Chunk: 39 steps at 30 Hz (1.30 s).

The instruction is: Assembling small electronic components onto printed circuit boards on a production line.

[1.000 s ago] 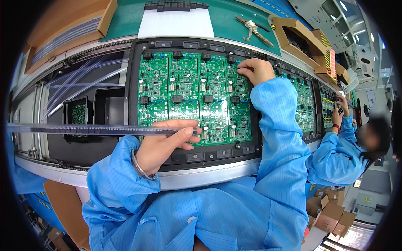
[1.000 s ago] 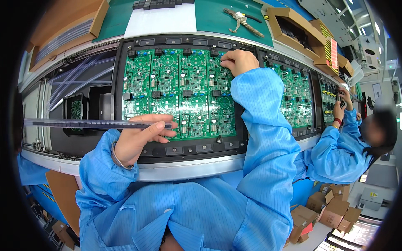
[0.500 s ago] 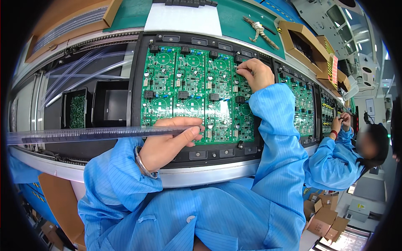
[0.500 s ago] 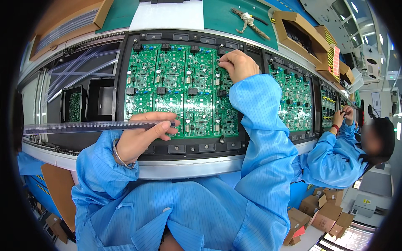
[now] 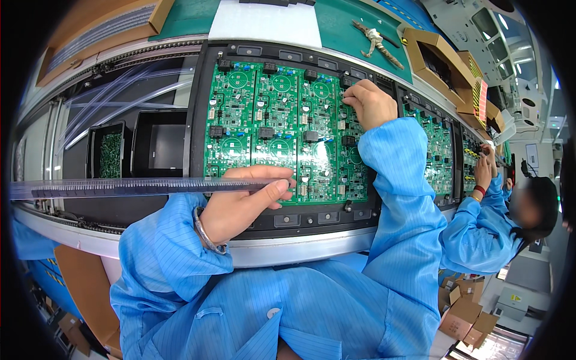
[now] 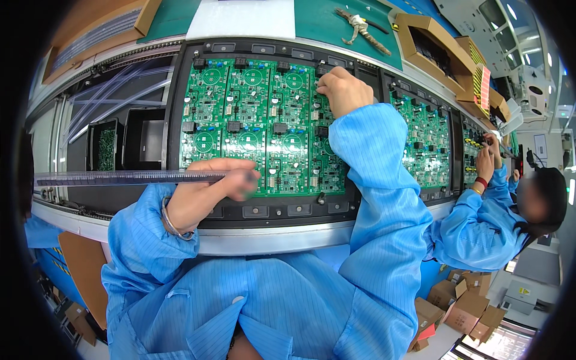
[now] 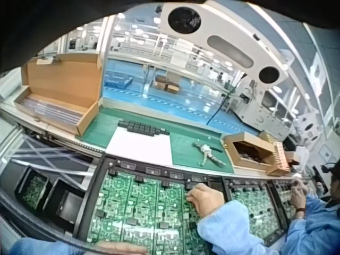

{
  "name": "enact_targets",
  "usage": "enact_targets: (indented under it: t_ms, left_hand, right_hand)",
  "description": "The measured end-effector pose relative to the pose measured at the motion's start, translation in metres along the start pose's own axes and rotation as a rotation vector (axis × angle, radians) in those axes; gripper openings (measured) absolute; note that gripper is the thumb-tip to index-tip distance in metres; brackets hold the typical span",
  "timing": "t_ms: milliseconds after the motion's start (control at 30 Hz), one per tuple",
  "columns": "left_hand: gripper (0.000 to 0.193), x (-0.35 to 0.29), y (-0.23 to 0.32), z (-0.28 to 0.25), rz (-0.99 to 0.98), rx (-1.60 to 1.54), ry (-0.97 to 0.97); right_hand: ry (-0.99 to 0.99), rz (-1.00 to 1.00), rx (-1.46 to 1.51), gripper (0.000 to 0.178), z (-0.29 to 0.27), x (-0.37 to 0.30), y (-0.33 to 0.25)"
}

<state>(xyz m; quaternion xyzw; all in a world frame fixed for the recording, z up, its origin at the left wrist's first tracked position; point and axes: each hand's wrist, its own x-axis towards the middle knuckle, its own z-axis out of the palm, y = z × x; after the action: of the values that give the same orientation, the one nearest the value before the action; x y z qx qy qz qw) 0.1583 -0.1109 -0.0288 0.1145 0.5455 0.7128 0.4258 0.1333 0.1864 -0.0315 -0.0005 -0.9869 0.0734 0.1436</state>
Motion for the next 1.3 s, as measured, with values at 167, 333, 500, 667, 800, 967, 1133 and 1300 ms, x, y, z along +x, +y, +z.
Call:
enact_targets:
  t_ms: [167,333,500,667,800,967,1133,1300]
  left_hand:
    - [0.029,-0.001,0.001,-0.001,0.006,-0.008,0.001]
    - [0.028,-0.001,0.000,-0.002,0.035,-0.020,0.012]
    - [0.028,-0.001,-0.004,-0.002,0.083,-0.050,0.020]
    - [0.028,-0.001,-0.005,-0.004,0.078,0.015,0.014]
    - [0.028,0.000,-0.006,-0.003,0.151,0.107,0.037]
    - [0.027,-0.001,-0.003,-0.005,0.173,0.158,0.077]
    - [0.030,-0.001,-0.001,-0.003,0.084,-0.005,0.071]
    - [0.034,-0.007,0.008,-0.001,0.024,-0.136,0.101]
  right_hand:
    - [-0.060,-0.051,-0.130,0.005,0.000,0.004,-0.002]
    - [-0.121,-0.088,-0.180,0.007,-0.001,0.006,0.002]
    - [-0.071,-0.107,-0.098,0.014,-0.002,-0.004,0.007]
    - [-0.043,-0.181,-0.150,0.025,-0.005,-0.017,0.004]
    - [-0.078,-0.196,-0.253,0.032,-0.009,-0.021,-0.004]
    - [-0.098,-0.125,-0.211,0.036,-0.025,-0.019,-0.025]
    - [-0.123,-0.267,0.615,0.032,-0.032,-0.062,-0.108]
    - [0.024,-0.353,0.504,0.022,-0.025,-0.067,-0.124]
